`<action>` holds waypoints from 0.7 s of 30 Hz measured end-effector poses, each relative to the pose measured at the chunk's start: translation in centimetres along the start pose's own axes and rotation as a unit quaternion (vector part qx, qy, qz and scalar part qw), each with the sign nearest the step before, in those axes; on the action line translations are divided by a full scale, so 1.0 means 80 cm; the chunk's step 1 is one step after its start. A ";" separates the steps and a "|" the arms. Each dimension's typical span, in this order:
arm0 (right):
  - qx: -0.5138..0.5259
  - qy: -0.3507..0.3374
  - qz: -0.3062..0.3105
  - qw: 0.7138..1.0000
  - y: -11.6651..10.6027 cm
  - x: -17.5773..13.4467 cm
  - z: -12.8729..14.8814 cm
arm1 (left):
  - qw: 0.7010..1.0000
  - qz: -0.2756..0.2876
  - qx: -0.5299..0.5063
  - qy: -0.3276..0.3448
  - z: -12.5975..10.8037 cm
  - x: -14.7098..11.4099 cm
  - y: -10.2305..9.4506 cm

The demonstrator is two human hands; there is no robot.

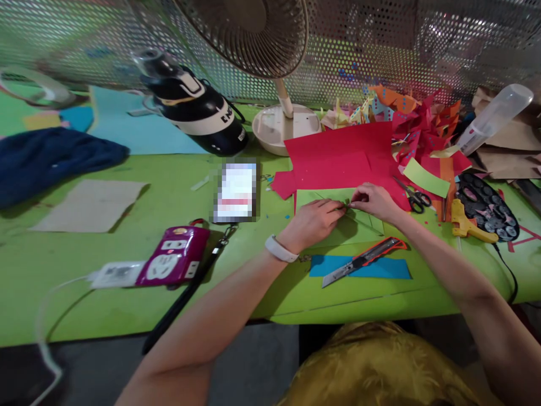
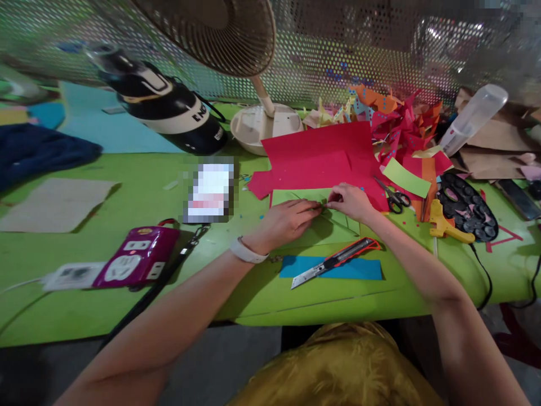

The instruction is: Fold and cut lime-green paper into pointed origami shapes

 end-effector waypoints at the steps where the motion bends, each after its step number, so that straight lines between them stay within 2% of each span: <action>1: 0.000 0.002 0.000 1.000 0.000 0.000 0.000 | 1.000 0.002 0.001 0.001 0.000 0.000 -0.001; 13: 0.012 0.031 0.009 0.999 -0.001 0.003 0.005 | 1.000 -0.005 -0.024 -0.003 0.001 -0.001 -0.007; 21: 0.012 0.041 0.008 0.999 0.003 0.005 0.001 | 0.999 0.013 -0.007 -0.048 0.000 0.001 -0.004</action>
Point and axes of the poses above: each hand's wrist, its own x-axis towards the middle knuckle, its own y-axis out of the palm, z = x × y, the point moved 4 cm from there along x, towards the middle knuckle, and after that the axes turned 13 degrees about z, right-handed, at the moved point
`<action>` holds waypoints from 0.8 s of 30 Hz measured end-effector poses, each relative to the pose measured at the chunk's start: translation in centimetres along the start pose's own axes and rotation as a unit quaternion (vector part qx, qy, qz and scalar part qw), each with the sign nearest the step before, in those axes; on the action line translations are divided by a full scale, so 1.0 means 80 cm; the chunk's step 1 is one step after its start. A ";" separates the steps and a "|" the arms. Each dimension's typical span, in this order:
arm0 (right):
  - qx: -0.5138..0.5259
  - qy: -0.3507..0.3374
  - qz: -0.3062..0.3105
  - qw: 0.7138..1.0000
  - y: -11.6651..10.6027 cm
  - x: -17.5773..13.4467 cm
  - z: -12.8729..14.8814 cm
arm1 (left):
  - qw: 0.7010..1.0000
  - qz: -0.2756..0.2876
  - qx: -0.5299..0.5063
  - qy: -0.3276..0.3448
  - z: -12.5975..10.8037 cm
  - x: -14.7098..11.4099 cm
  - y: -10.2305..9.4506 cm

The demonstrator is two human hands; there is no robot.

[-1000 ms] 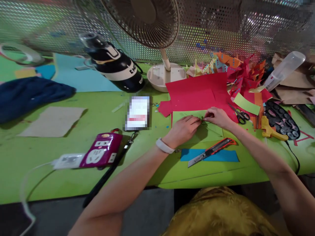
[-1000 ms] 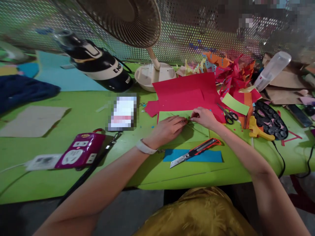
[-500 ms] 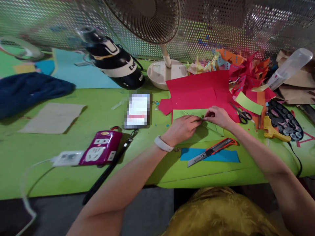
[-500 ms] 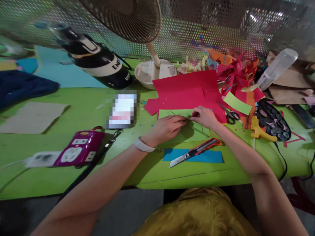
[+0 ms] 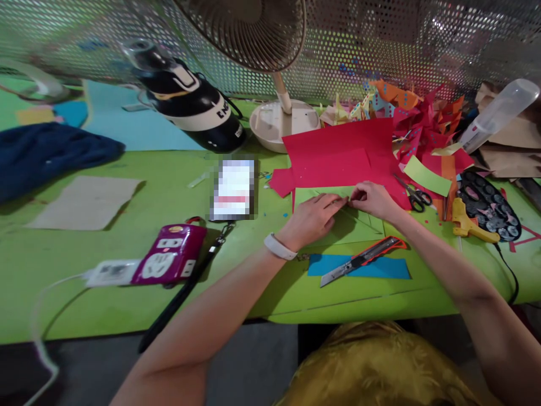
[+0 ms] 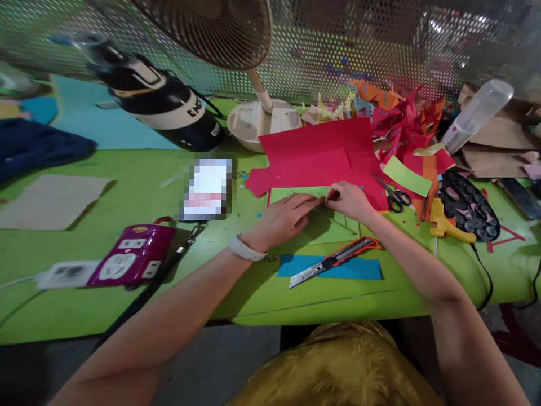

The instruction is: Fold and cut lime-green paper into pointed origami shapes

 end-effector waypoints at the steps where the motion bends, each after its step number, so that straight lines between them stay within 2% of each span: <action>1: -0.001 0.001 0.000 1.000 0.000 0.000 0.000 | 1.000 0.003 0.011 -0.007 0.000 0.000 0.001; 13: 0.005 -0.013 0.009 1.000 0.001 -0.003 0.004 | 0.997 0.034 0.035 -0.053 -0.004 0.006 0.003; 24: -0.013 -0.026 0.006 1.000 0.003 -0.003 0.005 | 0.996 0.057 0.027 -0.063 -0.005 0.007 0.000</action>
Point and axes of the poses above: each hand's wrist, its own x-axis towards the middle knuckle, its own y-axis out of the palm, z = x × y, the point moved 4 cm from there along x, towards the middle knuckle, and after that the axes turned 13 degrees about z, right-handed, at the moved point
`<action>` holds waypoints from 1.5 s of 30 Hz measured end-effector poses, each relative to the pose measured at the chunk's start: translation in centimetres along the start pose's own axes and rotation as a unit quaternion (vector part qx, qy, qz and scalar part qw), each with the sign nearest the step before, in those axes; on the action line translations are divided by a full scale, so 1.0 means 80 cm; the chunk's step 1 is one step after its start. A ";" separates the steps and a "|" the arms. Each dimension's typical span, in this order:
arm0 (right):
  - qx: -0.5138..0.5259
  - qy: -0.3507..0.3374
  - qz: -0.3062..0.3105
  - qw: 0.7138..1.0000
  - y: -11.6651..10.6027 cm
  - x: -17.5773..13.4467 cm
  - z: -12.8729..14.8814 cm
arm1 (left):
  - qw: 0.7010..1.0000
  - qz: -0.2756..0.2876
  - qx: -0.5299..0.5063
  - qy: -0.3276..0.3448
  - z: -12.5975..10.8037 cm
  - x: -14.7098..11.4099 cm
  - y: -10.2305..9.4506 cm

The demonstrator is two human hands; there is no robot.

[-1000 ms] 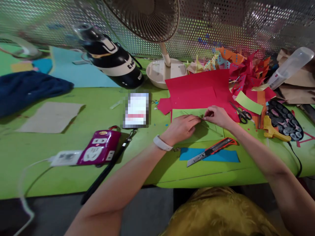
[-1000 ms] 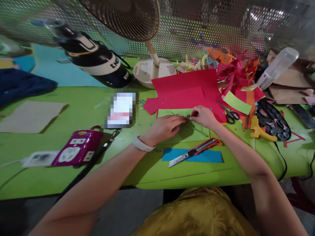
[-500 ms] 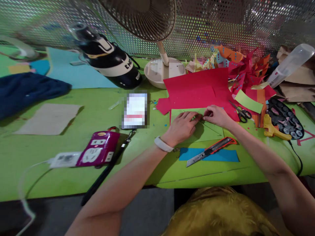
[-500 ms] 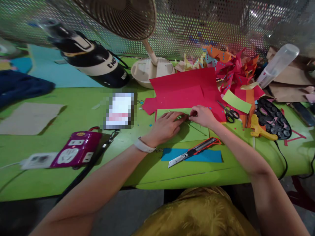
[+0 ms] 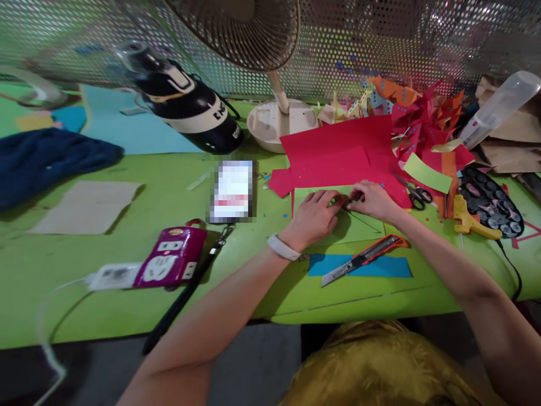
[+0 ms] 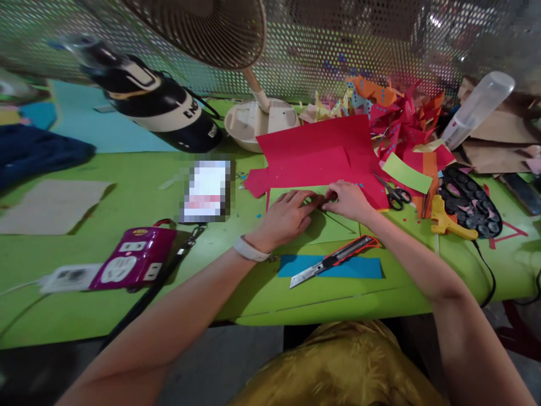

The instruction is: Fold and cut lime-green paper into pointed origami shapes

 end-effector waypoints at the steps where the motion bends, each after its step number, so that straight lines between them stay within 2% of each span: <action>1: -0.002 -0.007 0.000 1.000 0.000 0.000 0.000 | 1.000 0.002 0.001 -0.001 0.000 0.000 0.000; 7: 0.029 -0.025 0.020 0.999 -0.002 0.000 0.000 | 1.000 -0.006 0.004 0.009 0.000 -0.002 0.002; 14: 0.021 -0.029 0.019 0.999 0.000 0.000 0.000 | 0.999 -0.025 -0.012 0.015 0.000 -0.004 0.004; 22: 0.022 -0.023 0.008 0.999 0.002 0.000 -0.001 | 1.000 -0.013 -0.010 0.004 0.000 -0.003 0.004; 30: 0.017 -0.016 0.002 1.000 0.001 0.000 0.000 | 1.000 -0.025 -0.006 0.006 -0.002 -0.003 0.003; 37: 0.021 -0.017 0.000 1.000 0.002 0.000 -0.001 | 0.999 -0.036 -0.010 0.034 -0.003 -0.007 -0.001; 45: 0.014 -0.028 -0.007 0.999 0.004 0.001 -0.003 | 0.999 -0.030 -0.005 0.024 -0.006 -0.006 -0.004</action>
Point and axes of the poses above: each hand's wrist, its own x-axis towards the middle knuckle, its own y-axis out of the palm, z = x × y, the point moved 4 cm from there along x, towards the middle knuckle, and after that the axes turned 13 degrees about z, right-handed, at the moved point
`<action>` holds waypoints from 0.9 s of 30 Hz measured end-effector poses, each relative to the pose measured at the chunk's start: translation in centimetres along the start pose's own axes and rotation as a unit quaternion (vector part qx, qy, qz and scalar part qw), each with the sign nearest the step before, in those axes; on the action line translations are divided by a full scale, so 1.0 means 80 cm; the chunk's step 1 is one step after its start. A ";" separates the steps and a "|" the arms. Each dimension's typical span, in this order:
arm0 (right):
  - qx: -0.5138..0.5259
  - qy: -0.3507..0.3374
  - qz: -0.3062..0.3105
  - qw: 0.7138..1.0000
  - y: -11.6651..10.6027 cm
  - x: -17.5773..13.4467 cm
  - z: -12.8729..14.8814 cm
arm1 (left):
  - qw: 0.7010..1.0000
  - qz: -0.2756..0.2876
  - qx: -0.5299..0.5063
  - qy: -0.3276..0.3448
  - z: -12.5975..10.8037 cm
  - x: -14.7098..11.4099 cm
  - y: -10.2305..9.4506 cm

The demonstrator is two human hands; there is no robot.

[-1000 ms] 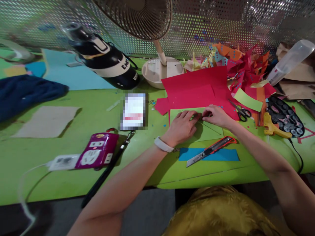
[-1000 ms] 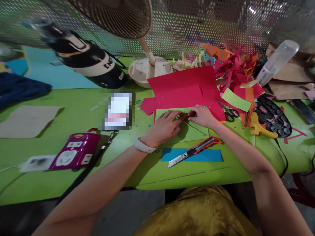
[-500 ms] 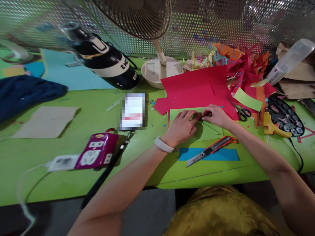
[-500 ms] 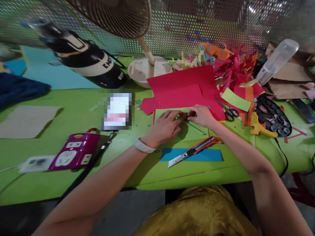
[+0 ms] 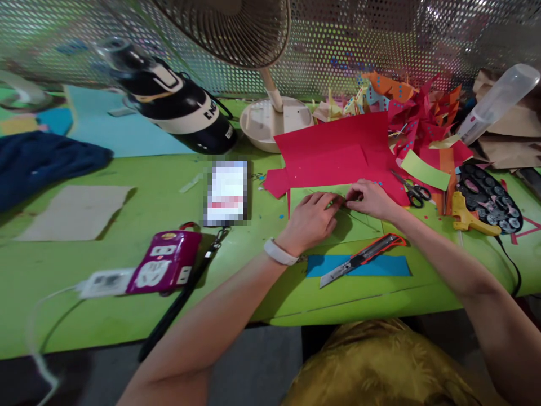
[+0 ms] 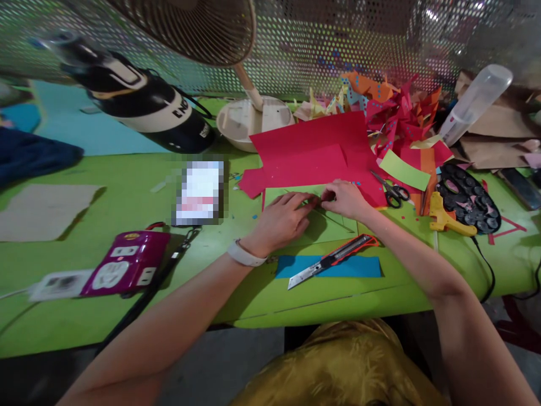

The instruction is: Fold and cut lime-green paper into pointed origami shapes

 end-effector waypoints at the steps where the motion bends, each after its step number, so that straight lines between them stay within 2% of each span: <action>1: 0.001 0.000 -0.001 1.000 0.000 0.000 0.000 | 1.000 0.003 0.001 -0.002 0.000 0.000 0.000; 9: 0.012 -0.005 0.004 1.000 -0.001 -0.001 0.001 | 1.000 0.000 -0.014 0.001 0.000 0.000 0.002; 14: 0.011 -0.001 0.006 1.000 -0.001 -0.001 0.001 | 0.999 -0.023 -0.004 0.026 0.004 -0.006 0.007; 18: 0.013 -0.004 0.006 1.000 -0.001 0.000 0.002 | 0.999 -0.018 -0.004 0.041 0.006 -0.008 0.009; 27: 0.006 0.009 -0.002 1.000 -0.002 -0.002 0.003 | 1.000 -0.009 -0.002 0.016 0.003 -0.005 0.003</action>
Point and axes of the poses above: each hand's wrist, its own x-axis towards the middle knuckle, its own y-axis out of the palm, z = x × y, the point moved 4 cm from there along x, towards the middle knuckle, and after that the axes turned 13 degrees about z, right-handed, at the moved point
